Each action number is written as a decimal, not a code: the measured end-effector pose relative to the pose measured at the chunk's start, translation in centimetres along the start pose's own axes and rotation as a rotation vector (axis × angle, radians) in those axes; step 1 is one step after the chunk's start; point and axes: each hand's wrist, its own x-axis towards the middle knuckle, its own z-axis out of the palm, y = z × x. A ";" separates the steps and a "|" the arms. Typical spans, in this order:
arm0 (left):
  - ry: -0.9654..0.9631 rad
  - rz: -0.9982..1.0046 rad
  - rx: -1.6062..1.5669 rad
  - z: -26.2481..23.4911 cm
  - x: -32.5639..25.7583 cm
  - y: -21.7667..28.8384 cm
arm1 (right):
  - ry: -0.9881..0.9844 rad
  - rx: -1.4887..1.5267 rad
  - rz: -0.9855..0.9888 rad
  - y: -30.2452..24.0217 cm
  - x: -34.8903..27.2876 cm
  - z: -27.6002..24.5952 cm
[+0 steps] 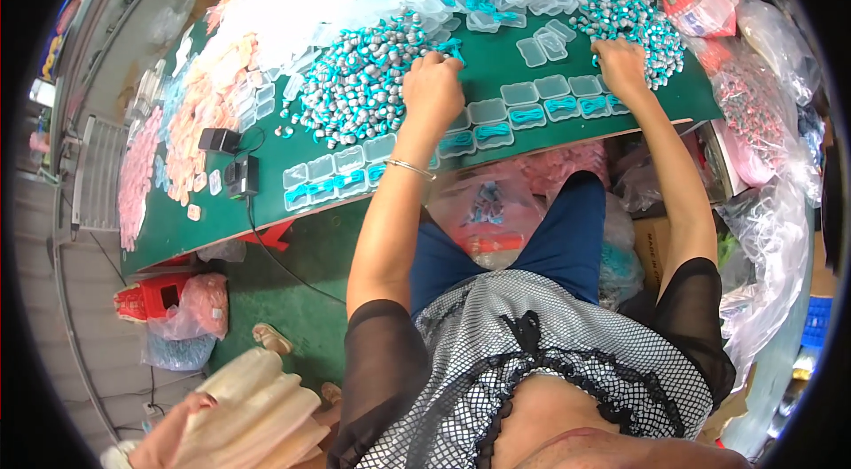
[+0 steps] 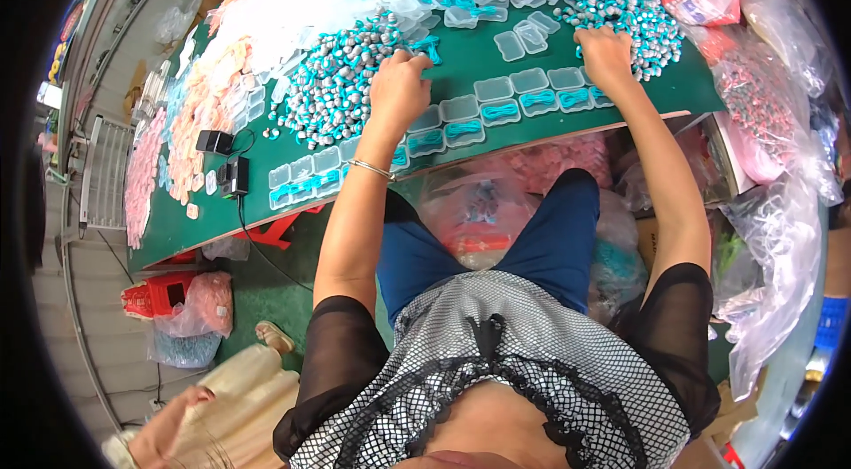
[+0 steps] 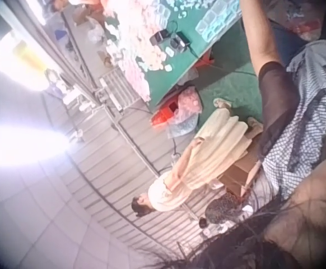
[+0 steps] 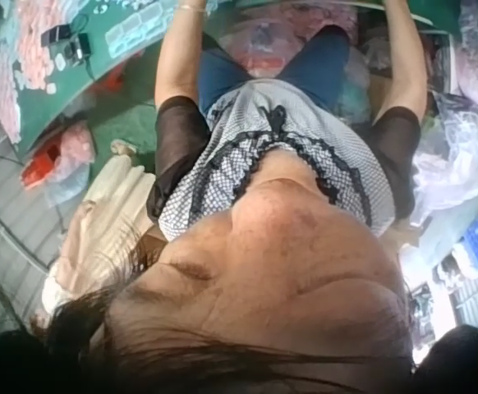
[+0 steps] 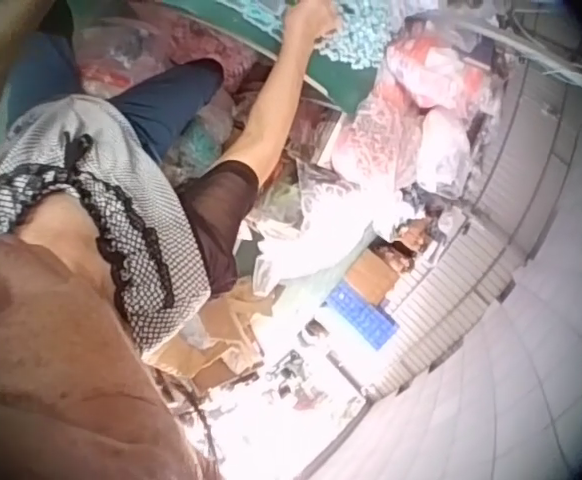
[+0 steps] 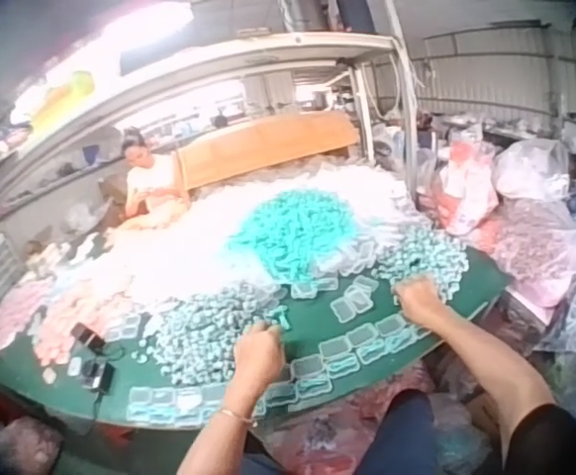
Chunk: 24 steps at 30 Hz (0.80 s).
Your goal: Sorting and assembling small components or toy parts into plastic cases.
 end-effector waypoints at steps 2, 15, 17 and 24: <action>-0.086 -0.005 0.096 0.6 -0.2 -1.2 | 0.000 0.003 0.012 0.0 0.0 0.3; -0.034 -0.233 -0.646 -0.3 -0.9 0.1 | -0.088 0.761 0.318 -1.8 -0.5 -2.6; -0.154 -0.392 -0.965 0.0 -0.9 0.7 | -0.090 1.145 0.313 -1.9 -0.9 -3.0; -0.233 -0.475 -1.420 0.7 -0.8 6.6 | -0.120 1.422 0.505 -1.9 -2.9 -5.9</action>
